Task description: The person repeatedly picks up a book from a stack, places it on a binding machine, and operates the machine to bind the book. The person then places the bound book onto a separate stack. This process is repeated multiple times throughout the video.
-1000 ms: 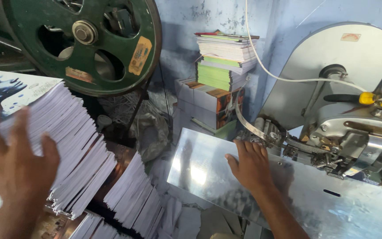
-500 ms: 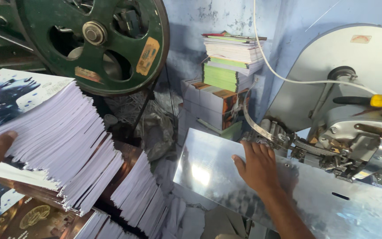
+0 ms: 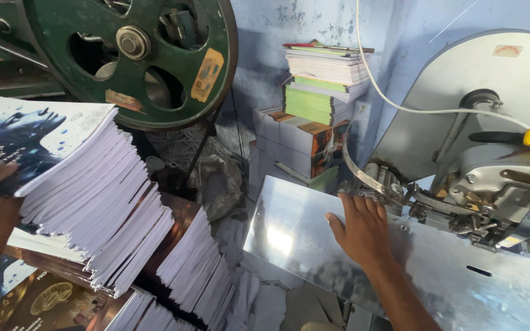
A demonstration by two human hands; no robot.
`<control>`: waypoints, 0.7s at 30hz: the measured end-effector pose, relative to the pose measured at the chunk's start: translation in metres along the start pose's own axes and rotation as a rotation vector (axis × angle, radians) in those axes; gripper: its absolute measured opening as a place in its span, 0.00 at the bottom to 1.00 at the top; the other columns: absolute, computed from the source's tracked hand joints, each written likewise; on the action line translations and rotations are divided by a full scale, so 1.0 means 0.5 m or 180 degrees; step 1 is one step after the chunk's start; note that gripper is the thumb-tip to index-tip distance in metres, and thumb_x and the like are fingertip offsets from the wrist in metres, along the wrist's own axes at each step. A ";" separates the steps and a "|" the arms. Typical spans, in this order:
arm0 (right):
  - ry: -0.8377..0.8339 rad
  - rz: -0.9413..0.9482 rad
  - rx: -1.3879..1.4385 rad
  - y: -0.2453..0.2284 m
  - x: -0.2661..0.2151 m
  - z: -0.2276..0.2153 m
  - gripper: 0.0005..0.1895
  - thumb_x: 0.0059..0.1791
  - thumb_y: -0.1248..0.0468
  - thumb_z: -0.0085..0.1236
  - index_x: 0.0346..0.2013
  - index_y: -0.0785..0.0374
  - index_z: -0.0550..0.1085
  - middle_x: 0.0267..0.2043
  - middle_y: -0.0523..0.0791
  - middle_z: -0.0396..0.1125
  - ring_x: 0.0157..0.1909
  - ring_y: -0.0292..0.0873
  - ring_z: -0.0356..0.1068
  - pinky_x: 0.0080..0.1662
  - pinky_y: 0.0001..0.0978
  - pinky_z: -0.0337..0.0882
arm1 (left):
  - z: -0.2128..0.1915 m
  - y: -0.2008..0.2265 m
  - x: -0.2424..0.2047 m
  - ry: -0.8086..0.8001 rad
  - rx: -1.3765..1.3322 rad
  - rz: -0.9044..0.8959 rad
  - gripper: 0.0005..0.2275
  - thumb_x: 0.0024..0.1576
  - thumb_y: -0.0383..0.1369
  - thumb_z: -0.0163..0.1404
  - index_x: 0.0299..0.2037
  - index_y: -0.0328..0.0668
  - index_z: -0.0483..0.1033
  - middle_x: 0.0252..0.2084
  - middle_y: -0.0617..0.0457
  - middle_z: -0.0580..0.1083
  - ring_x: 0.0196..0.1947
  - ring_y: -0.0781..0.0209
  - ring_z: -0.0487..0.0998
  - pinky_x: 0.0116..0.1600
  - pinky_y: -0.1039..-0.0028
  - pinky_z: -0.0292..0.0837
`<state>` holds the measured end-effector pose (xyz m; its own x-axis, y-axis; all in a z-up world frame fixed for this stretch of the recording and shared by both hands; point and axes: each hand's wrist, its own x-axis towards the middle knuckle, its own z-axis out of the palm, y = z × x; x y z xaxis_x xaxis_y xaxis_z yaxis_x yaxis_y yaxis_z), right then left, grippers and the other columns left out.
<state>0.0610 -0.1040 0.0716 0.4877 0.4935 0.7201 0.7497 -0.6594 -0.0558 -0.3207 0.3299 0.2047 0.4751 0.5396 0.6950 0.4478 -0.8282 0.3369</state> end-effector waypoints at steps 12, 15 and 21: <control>-0.0259 0.0080 -0.0324 -0.017 0.000 -0.009 0.32 0.50 0.46 0.54 0.61 0.63 0.68 0.58 0.49 0.66 0.63 0.52 0.61 0.66 0.49 0.56 | -0.043 0.127 -0.060 0.0706 0.0479 0.1077 0.14 0.59 0.18 0.52 0.55 0.32 0.77 0.59 0.44 0.76 0.62 0.52 0.75 0.75 0.65 0.67; -0.0361 0.0213 -0.0265 -0.034 -0.001 -0.009 0.32 0.48 0.51 0.57 0.62 0.65 0.67 0.59 0.51 0.65 0.64 0.53 0.61 0.67 0.49 0.55 | -0.050 0.140 -0.078 0.0667 0.0711 0.1146 0.13 0.59 0.20 0.53 0.55 0.35 0.78 0.58 0.48 0.77 0.63 0.56 0.76 0.79 0.60 0.59; -0.0759 0.0352 -0.0323 -0.108 0.023 -0.013 0.29 0.44 0.52 0.62 0.55 0.64 0.72 0.65 0.60 0.61 0.66 0.61 0.61 0.61 0.56 0.57 | -0.039 0.143 -0.088 0.0630 0.0612 0.1370 0.12 0.62 0.25 0.53 0.55 0.43 0.78 0.59 0.57 0.78 0.61 0.63 0.75 0.78 0.64 0.55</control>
<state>0.0231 -0.0663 0.0873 0.6646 0.5270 0.5297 0.6433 -0.7641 -0.0470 -0.3245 0.2440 0.2106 0.5030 0.1012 0.8583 0.3832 -0.9163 -0.1165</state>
